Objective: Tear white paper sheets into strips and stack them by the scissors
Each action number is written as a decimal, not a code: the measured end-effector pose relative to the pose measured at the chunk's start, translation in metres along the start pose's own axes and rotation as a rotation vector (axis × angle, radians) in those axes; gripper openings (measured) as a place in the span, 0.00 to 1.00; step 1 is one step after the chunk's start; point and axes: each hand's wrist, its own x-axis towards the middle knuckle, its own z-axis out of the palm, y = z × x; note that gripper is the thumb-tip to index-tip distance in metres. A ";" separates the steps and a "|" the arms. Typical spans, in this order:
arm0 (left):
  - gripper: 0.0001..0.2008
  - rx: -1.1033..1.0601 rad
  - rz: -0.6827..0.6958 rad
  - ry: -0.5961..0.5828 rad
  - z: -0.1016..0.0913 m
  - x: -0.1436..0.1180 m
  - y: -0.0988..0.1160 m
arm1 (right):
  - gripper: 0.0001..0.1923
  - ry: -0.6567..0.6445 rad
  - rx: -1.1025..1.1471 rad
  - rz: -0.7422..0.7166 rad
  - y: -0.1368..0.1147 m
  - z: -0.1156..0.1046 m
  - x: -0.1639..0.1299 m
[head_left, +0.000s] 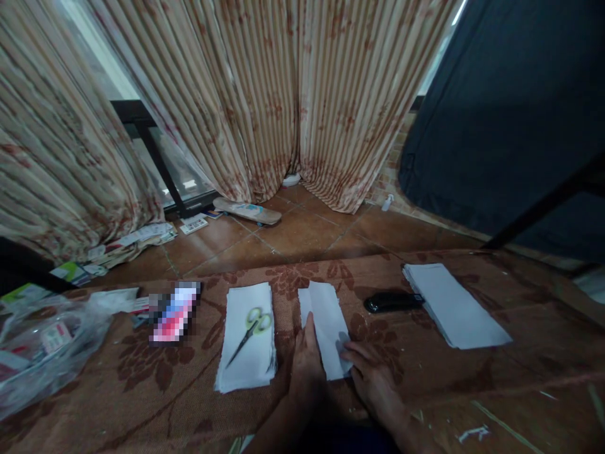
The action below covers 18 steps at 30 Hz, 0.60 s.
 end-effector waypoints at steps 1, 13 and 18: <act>0.44 -0.015 -0.005 0.002 -0.001 0.000 0.001 | 0.21 0.006 -0.007 -0.007 0.001 0.001 -0.001; 0.50 -0.054 0.041 -0.002 -0.003 0.000 -0.003 | 0.21 -0.013 -0.025 0.003 0.001 0.003 -0.005; 0.40 -0.046 0.056 0.014 -0.011 -0.004 -0.015 | 0.23 -0.024 -0.083 -0.016 0.001 0.003 -0.007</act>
